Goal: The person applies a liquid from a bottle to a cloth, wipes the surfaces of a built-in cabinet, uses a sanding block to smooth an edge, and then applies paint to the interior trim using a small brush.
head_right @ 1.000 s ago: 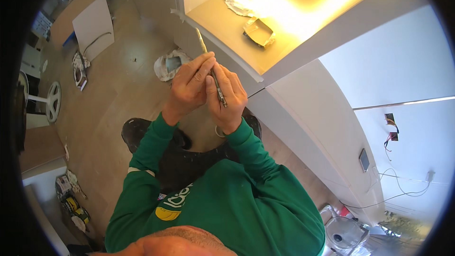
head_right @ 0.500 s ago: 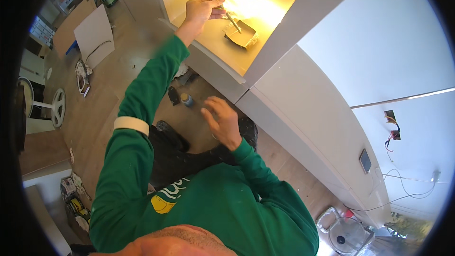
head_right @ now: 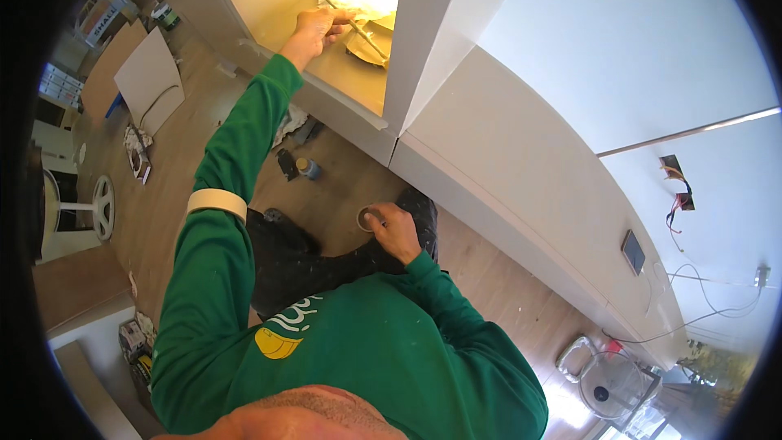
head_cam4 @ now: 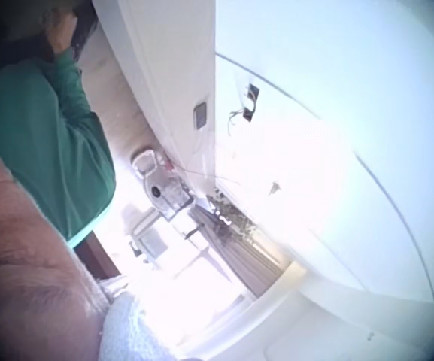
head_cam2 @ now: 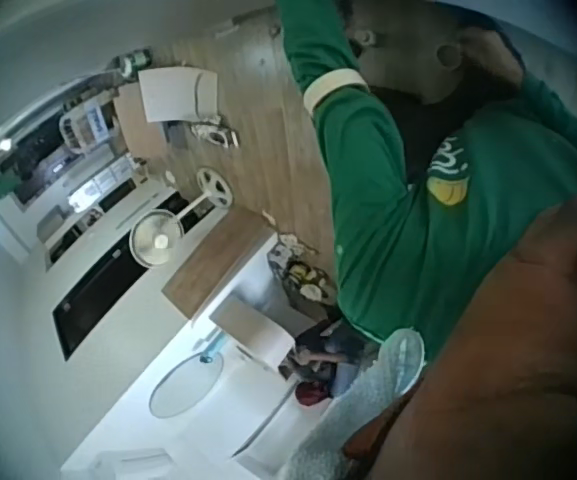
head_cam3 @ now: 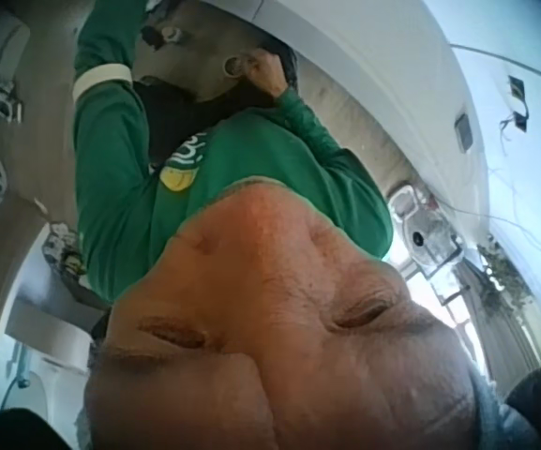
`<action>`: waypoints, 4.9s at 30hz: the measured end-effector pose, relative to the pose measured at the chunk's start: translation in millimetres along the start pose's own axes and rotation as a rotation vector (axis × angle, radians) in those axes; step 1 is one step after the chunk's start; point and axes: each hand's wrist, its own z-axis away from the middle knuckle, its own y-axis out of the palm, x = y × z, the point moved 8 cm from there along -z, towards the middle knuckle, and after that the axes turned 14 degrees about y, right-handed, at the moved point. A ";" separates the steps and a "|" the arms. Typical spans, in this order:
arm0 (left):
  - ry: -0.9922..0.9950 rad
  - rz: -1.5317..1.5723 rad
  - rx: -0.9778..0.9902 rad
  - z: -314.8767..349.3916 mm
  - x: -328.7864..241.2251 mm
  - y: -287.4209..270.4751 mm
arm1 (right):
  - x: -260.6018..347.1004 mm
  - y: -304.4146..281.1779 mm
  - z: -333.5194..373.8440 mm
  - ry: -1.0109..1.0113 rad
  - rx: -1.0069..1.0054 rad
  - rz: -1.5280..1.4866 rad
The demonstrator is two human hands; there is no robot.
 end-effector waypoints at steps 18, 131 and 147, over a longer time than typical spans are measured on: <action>0.081 -0.049 0.115 -27.1 -2.1 24.1 | -33.8 5.7 2.0 0.073 -0.031 -0.034; 0.812 -0.783 0.515 211.5 -0.8 -152.8 | 139.2 139.6 -75.4 -0.272 0.372 -0.252; 0.176 -0.578 0.139 232.3 -22.6 -206.0 | 176.0 79.2 -14.1 -0.469 -0.115 0.062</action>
